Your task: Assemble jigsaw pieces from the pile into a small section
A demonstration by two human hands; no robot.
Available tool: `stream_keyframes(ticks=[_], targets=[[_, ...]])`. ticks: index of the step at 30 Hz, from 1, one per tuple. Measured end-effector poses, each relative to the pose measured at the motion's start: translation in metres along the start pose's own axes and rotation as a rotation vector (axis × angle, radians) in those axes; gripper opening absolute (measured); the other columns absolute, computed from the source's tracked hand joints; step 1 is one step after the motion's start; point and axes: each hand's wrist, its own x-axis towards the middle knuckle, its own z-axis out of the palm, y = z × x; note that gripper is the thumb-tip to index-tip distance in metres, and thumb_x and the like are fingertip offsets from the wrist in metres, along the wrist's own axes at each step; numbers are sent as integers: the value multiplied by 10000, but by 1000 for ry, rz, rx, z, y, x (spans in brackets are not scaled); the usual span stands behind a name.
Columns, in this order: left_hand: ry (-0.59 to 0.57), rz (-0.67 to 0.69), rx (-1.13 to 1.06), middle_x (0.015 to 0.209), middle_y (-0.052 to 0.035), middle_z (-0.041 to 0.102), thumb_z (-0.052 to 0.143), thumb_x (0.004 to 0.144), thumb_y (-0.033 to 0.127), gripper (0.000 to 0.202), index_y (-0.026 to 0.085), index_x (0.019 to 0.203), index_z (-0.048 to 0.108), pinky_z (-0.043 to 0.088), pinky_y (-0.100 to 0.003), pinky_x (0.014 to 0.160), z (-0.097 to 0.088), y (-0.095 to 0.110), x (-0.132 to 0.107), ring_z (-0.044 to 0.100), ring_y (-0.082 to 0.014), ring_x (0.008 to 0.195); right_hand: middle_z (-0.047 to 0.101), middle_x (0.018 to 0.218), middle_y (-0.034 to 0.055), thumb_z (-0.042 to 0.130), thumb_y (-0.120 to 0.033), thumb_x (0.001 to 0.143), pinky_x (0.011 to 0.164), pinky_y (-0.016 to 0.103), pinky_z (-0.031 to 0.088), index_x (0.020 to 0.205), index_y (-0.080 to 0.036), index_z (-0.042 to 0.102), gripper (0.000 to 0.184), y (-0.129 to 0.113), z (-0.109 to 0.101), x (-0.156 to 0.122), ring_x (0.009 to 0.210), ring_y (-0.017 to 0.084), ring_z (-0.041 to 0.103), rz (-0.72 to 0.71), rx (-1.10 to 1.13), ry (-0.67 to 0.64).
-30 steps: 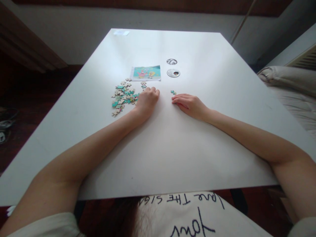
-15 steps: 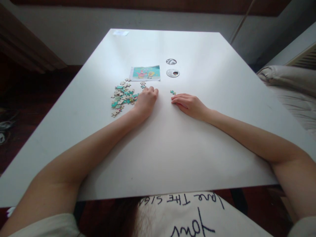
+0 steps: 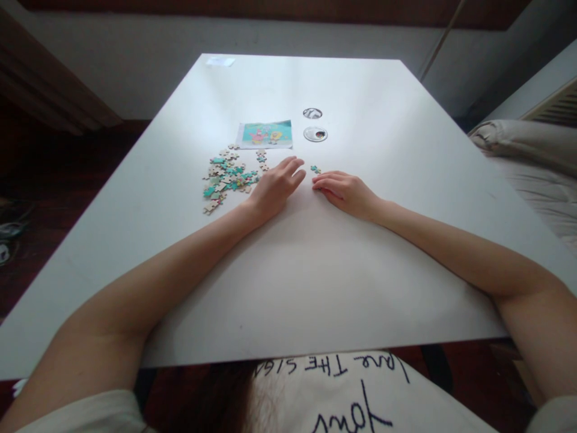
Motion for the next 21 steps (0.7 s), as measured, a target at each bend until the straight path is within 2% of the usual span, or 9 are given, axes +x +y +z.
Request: stream_keyframes(ticks=[6, 11, 14, 16, 19, 21], targets=[[123, 125, -100, 1209, -77, 627, 373, 991, 110, 296, 163, 1166, 606, 516, -222, 818, 3, 4, -4, 636, -156, 1066, 717, 1145, 77, 461, -198, 945, 981, 360, 541, 1023, -188, 674, 227, 1, 3, 0, 1126, 197, 645, 0, -14, 32], [104, 168, -70, 1061, -35, 672, 388, 984, 100, 281, 160, 1108, 632, 499, -192, 726, 1, 4, -4, 662, -127, 891, 714, 1160, 54, 465, -214, 950, 979, 354, 539, 1025, -213, 665, 214, 2, 3, 0, 1124, 185, 641, -12, -14, 27], [86, 176, -86, 1079, -36, 672, 378, 974, 78, 288, 147, 1075, 639, 505, -193, 760, 1, 3, -4, 658, -124, 912, 710, 1168, 62, 461, -219, 951, 984, 365, 536, 1028, -209, 661, 215, 2, 2, 0, 1132, 191, 638, -10, -7, 17], [80, 182, -110, 1133, -41, 662, 368, 969, 64, 304, 150, 1093, 632, 512, -203, 823, 2, 2, -4, 648, -126, 992, 710, 1166, 69, 463, -221, 950, 984, 368, 538, 1028, -207, 661, 214, 2, 2, 0, 1133, 194, 638, -9, -1, 19], [95, 207, -141, 1178, -46, 644, 360, 964, 51, 318, 154, 1102, 627, 512, -231, 905, 3, 1, -4, 614, -138, 1105, 710, 1158, 75, 459, -223, 953, 985, 363, 539, 1034, -201, 662, 219, 2, 3, 0, 1131, 194, 639, -13, 4, 28], [115, 231, -150, 1177, -54, 641, 366, 968, 56, 307, 147, 1099, 628, 513, -247, 919, 3, 0, -3, 602, -146, 1111, 709, 1158, 77, 456, -226, 957, 985, 358, 538, 1040, -194, 662, 224, 3, 4, 0, 1129, 194, 639, -18, -2, 33]])
